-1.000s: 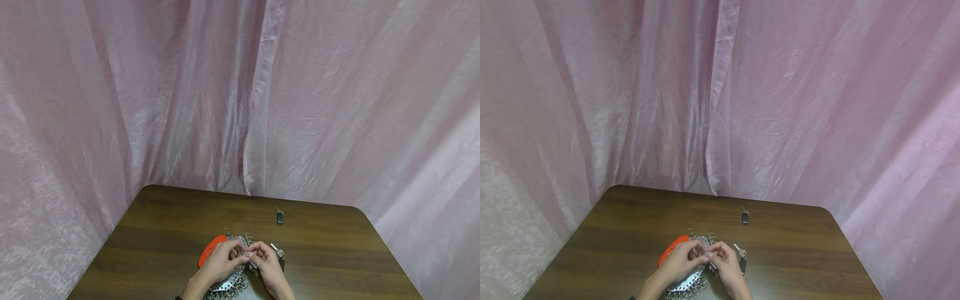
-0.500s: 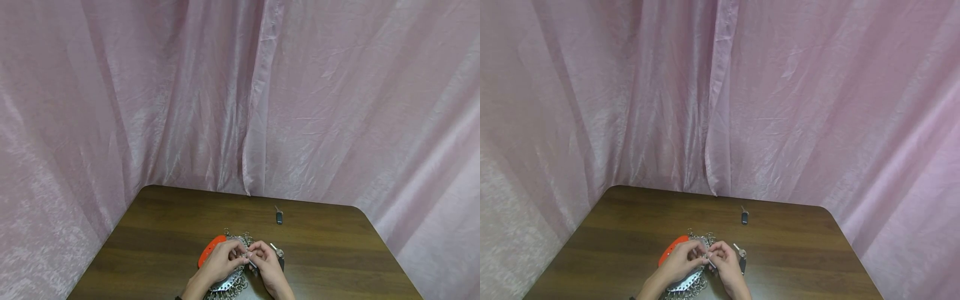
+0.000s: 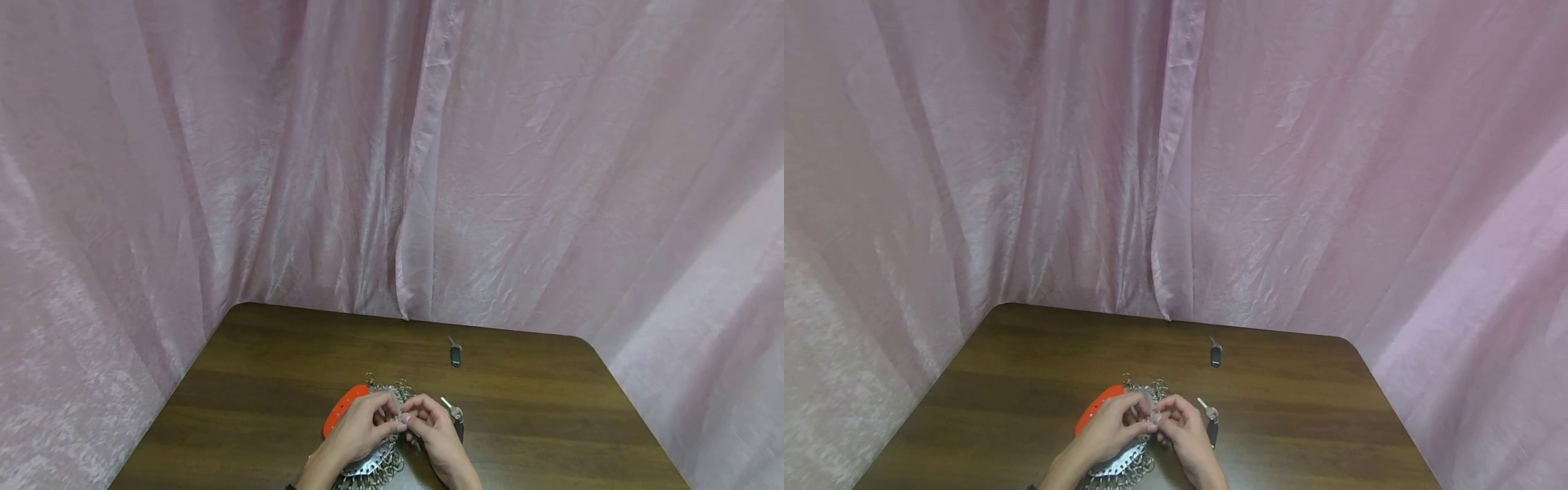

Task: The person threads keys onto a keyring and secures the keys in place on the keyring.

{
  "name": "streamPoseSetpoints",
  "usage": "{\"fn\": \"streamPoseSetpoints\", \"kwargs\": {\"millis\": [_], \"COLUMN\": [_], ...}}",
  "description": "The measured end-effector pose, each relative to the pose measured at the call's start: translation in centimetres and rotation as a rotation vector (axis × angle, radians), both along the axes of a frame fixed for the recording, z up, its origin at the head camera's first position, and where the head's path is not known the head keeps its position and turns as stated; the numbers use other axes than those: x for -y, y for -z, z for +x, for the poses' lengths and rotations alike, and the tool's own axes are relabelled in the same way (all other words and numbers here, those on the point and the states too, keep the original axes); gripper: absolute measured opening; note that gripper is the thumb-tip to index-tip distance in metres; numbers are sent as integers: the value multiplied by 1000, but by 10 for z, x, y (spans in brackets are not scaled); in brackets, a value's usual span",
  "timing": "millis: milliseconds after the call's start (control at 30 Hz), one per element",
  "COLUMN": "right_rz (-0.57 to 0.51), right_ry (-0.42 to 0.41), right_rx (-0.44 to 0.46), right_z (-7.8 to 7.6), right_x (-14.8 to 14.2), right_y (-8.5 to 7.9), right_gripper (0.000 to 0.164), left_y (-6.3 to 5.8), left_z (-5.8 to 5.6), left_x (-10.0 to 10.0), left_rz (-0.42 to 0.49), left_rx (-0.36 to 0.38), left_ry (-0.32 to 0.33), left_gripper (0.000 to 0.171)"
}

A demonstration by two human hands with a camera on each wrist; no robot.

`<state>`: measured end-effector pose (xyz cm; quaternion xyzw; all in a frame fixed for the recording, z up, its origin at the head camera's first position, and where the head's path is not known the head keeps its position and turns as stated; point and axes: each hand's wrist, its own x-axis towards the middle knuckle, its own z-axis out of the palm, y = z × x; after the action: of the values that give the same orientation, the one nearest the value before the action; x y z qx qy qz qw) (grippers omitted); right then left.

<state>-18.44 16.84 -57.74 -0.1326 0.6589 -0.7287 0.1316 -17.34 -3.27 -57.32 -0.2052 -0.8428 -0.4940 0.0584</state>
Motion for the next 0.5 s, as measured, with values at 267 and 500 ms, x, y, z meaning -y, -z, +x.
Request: {"fn": "streamPoseSetpoints", "kwargs": {"millis": [267,500], "right_rz": [-9,-11], "right_ry": [54,58], "right_rx": [21,23], "right_z": [0,0], "right_x": [1,1], "right_y": [-1,-1], "right_gripper": [29,28], "left_y": [2,2], "left_z": [-2,-2], "left_x": [0,-1], "left_rz": [13,23], "left_rx": [9,6], "left_ry": [4,-1], "left_gripper": [19,27]}}
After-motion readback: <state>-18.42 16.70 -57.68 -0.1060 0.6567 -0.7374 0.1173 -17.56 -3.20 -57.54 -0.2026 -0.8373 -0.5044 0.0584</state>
